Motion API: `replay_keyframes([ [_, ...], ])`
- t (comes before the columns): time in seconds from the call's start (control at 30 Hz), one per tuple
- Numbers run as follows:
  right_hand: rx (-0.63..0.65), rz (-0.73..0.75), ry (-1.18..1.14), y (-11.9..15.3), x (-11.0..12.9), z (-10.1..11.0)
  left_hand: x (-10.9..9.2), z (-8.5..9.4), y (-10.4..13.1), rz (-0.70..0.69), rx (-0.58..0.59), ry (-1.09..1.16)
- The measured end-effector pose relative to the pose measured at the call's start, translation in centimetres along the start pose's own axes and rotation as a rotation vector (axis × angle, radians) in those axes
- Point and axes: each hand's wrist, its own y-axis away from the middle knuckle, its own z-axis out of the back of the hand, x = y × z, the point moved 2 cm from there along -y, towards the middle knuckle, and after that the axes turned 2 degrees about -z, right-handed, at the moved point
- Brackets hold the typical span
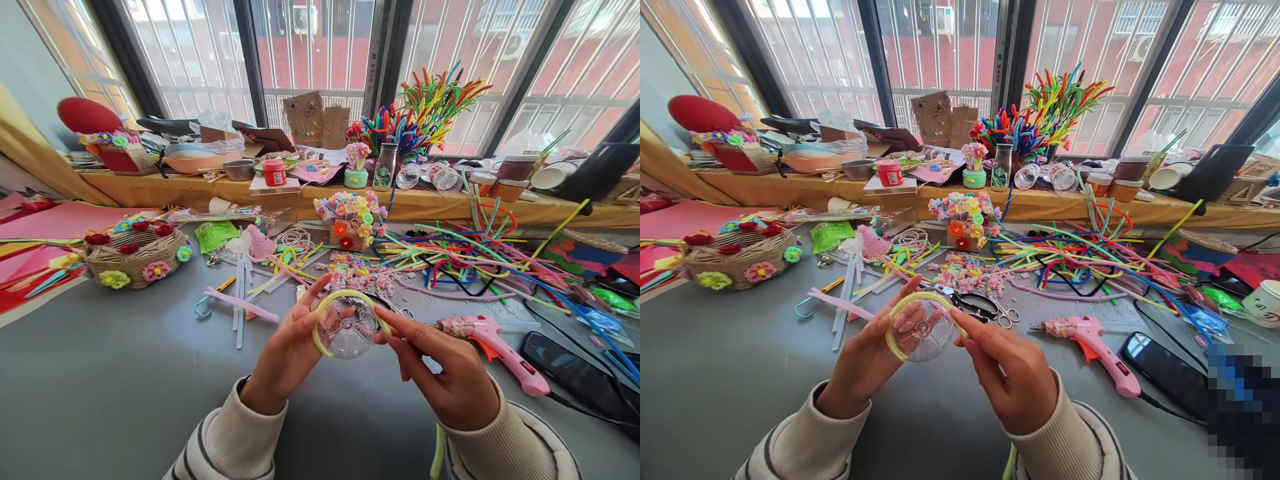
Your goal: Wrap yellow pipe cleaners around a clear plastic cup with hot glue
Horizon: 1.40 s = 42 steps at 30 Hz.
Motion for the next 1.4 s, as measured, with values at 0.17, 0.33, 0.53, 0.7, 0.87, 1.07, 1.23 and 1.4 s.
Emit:
replay_keyframes([
  [0.17,-0.022,-0.036,-0.059,0.1,0.1,-0.4,0.0,0.0,0.0,0.000,-0.020,-0.021],
  [0.33,-0.057,-0.088,-0.126,0.1,0.4,-0.7,-0.1,0.0,0.1,0.010,-0.047,-0.041],
  [0.53,-0.080,-0.092,-0.149,0.2,0.7,-0.8,-0.2,-0.4,0.2,-0.024,0.023,-0.007],
  [0.7,-0.080,-0.011,-0.103,0.4,1.0,-0.8,-0.3,-0.8,0.3,-0.032,0.043,-0.008],
  [0.87,-0.081,-0.001,-0.084,0.4,1.0,-0.9,-0.4,-0.8,0.3,-0.029,0.003,-0.029],
  [1.07,-0.084,-0.005,-0.089,0.4,1.0,-0.9,-0.2,-0.6,0.4,-0.037,-0.012,-0.023],
  [1.23,-0.093,-0.026,-0.094,0.3,1.0,-0.9,-0.2,-0.5,0.3,-0.052,0.040,0.012],
  [1.4,-0.115,-0.045,-0.080,0.2,1.0,-1.1,-0.1,-0.3,0.3,-0.034,-0.012,-0.024],
])
